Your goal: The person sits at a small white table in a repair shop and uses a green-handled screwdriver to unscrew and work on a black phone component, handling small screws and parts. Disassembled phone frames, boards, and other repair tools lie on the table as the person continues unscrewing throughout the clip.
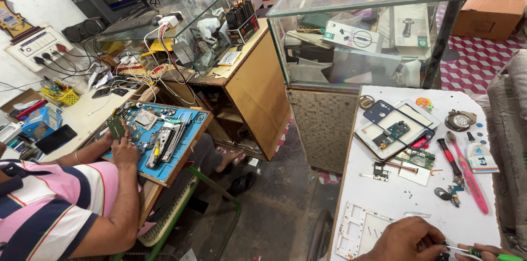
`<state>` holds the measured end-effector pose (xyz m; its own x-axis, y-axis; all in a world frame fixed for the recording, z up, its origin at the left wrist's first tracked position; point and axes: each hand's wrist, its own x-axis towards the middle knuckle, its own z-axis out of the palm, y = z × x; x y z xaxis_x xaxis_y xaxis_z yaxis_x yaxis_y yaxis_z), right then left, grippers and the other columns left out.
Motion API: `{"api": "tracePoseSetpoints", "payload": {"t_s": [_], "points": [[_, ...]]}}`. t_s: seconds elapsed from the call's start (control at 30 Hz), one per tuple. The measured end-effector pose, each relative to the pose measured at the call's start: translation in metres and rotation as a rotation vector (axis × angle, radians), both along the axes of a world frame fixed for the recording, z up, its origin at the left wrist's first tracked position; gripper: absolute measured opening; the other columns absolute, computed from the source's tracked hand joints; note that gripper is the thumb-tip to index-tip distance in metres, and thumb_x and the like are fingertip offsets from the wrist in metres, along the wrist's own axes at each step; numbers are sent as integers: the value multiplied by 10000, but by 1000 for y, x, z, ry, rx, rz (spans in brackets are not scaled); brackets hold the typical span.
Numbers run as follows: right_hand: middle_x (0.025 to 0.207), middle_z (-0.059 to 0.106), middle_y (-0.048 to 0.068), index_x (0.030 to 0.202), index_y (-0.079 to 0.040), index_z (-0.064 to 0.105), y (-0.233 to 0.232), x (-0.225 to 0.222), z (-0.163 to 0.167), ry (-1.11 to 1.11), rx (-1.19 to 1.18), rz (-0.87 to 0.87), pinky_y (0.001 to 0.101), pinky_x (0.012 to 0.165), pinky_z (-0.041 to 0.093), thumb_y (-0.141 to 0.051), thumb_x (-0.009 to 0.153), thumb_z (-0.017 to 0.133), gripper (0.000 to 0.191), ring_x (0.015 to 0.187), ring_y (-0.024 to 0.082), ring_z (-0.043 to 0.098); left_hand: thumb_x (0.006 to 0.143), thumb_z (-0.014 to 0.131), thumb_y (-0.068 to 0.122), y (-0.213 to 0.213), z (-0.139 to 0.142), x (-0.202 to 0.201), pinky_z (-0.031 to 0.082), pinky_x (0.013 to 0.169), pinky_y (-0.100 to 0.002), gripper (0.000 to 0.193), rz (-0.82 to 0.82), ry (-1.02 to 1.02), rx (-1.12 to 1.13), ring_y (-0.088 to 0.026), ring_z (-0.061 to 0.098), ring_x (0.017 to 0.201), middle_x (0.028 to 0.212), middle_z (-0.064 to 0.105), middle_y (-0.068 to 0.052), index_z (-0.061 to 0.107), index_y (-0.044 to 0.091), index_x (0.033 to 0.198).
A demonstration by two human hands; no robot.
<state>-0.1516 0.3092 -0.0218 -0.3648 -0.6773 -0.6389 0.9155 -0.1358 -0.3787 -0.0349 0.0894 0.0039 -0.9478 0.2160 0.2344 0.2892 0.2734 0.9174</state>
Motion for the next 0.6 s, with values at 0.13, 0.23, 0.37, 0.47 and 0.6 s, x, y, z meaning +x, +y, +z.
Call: {"api": "tracePoseSetpoints", "payload": {"t_s": [0.13, 0.23, 0.37, 0.47, 0.6], "points": [[1259, 679, 369, 1319, 105, 505, -4, 14, 0, 450, 163, -135, 432, 984, 539, -213, 978, 470, 468, 1127, 347, 644, 1003, 750, 130, -3, 2, -1, 590, 788, -302, 167, -16, 34, -27, -190, 702, 838, 924, 662, -126, 712, -12, 1082], [1249, 680, 379, 1320, 114, 501, -7, 22, -1, 627, 238, -226, 461, 968, 554, -193, 991, 467, 451, 1119, 380, 654, 1000, 750, 125, -2, 3, -2, 590, 801, -310, 150, -10, 77, -60, -208, 705, 848, 905, 667, -125, 721, -5, 1069], [1235, 681, 391, 1320, 126, 496, -6, 25, -3, 704, 272, -271, 499, 946, 573, -165, 1009, 462, 427, 1107, 424, 668, 1002, 740, 138, -2, 2, -1, 593, 831, -307, 149, -5, 106, -47, -216, 713, 877, 911, 670, -120, 721, 7, 1071], [1224, 681, 401, 1320, 135, 492, -3, 24, -6, 734, 276, -296, 527, 929, 588, -145, 1022, 458, 410, 1099, 458, 679, 997, 738, 144, -2, 3, -2, 588, 864, -325, 131, -1, 125, -86, -235, 710, 918, 914, 678, -114, 729, 30, 1061], [1210, 682, 413, 1320, 147, 487, 0, 27, -5, 752, 263, -314, 565, 907, 607, -117, 1040, 453, 387, 1088, 502, 693, 998, 732, 146, 0, 4, -4, 576, 917, -348, 104, 6, 158, -106, -258, 691, 945, 924, 676, -98, 732, 62, 1059]]}}
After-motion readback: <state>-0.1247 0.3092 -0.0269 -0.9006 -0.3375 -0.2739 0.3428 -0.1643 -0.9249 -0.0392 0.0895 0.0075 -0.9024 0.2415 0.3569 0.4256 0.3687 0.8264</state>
